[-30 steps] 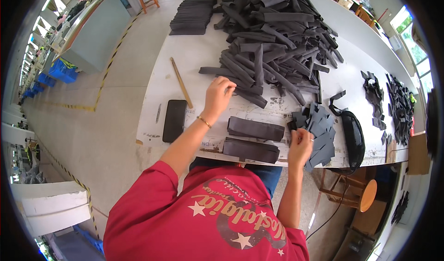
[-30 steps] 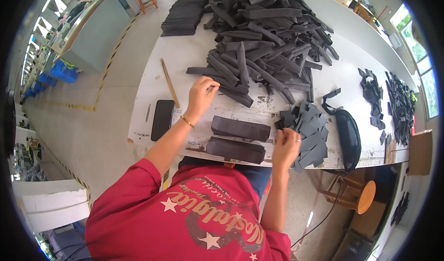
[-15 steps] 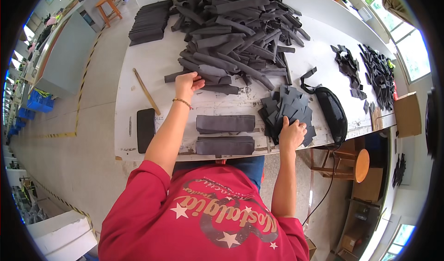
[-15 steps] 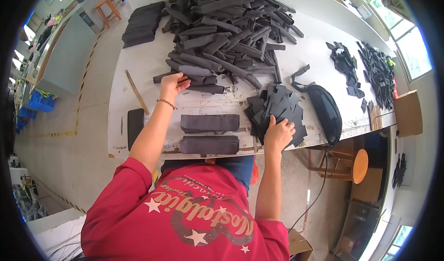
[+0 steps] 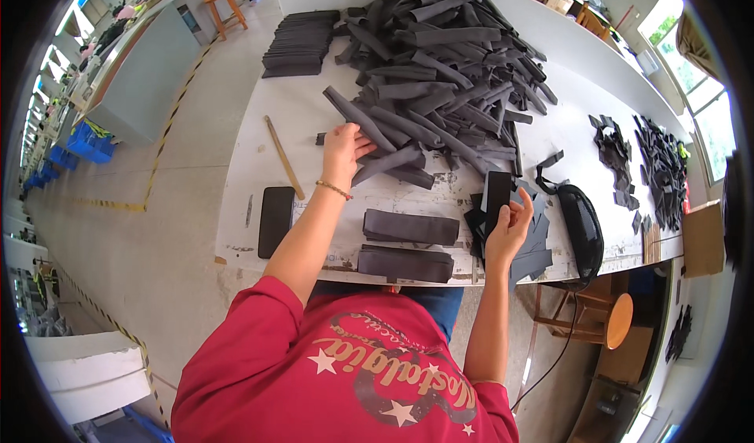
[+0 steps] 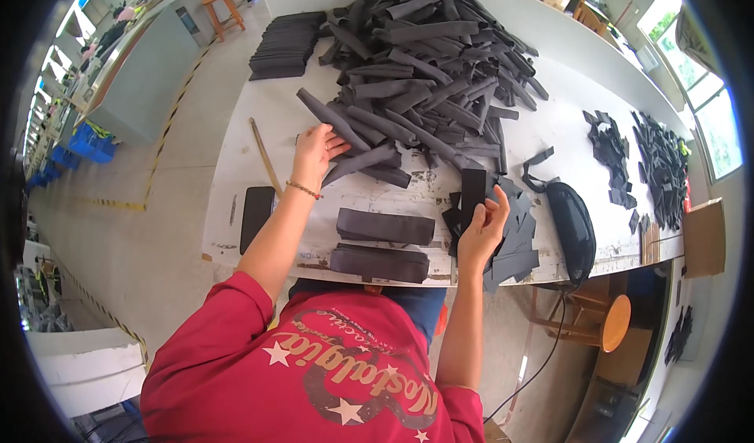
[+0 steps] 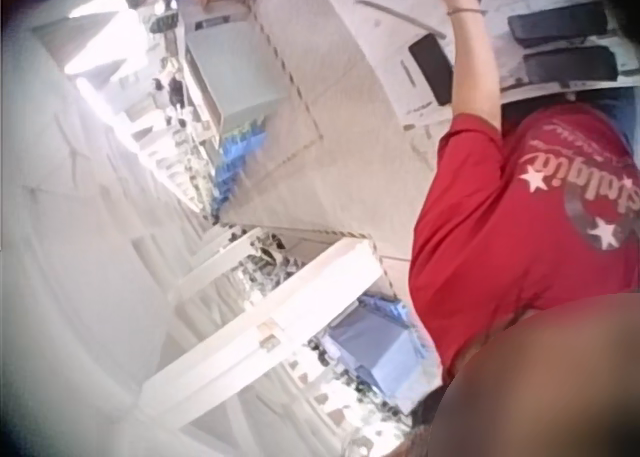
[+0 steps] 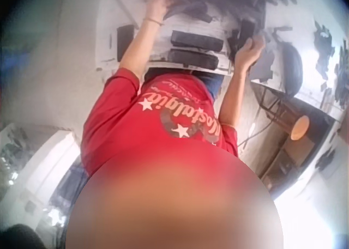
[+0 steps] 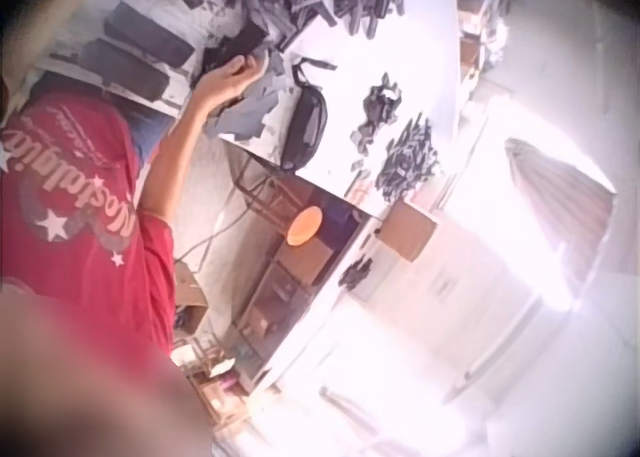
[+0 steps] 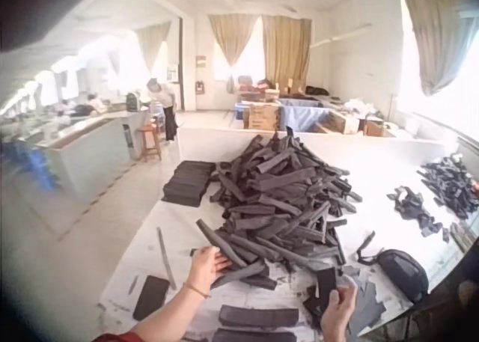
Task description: Sorting and stacking grey foam and rubber components on a factory workbench.
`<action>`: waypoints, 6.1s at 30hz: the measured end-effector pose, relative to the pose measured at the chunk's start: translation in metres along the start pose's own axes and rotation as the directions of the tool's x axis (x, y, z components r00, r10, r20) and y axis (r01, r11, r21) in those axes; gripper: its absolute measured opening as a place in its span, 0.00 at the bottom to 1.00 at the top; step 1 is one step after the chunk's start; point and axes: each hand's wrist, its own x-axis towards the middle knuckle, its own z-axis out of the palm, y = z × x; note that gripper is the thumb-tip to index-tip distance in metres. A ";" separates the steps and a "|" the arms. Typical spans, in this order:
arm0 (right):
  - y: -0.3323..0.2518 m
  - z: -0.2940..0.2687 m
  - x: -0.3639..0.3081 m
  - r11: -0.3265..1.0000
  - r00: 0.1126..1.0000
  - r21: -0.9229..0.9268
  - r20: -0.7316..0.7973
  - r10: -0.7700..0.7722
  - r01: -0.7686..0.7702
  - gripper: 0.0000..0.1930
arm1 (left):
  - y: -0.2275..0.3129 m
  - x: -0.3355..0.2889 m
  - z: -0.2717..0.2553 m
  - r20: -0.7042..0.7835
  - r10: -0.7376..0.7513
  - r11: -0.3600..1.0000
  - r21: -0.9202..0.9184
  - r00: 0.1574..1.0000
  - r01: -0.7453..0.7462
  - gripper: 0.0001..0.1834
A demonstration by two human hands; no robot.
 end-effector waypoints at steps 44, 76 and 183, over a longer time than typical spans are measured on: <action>-0.076 0.008 -0.043 0.822 0.776 -0.094 0.403 -0.484 0.561 0.18 | 0.001 -0.102 0.042 0.399 -0.336 0.931 0.003 0.853 0.365 0.19; -0.077 0.017 -0.071 0.835 0.748 -0.021 0.455 -0.482 0.550 0.19 | -0.007 -0.148 0.055 0.381 0.081 0.994 -0.105 0.921 -0.044 0.13; 0.016 -0.050 -0.065 0.953 0.989 -0.294 0.145 -0.022 0.065 0.05 | -0.008 -0.119 -0.033 0.381 0.546 0.322 0.727 0.746 -0.606 0.05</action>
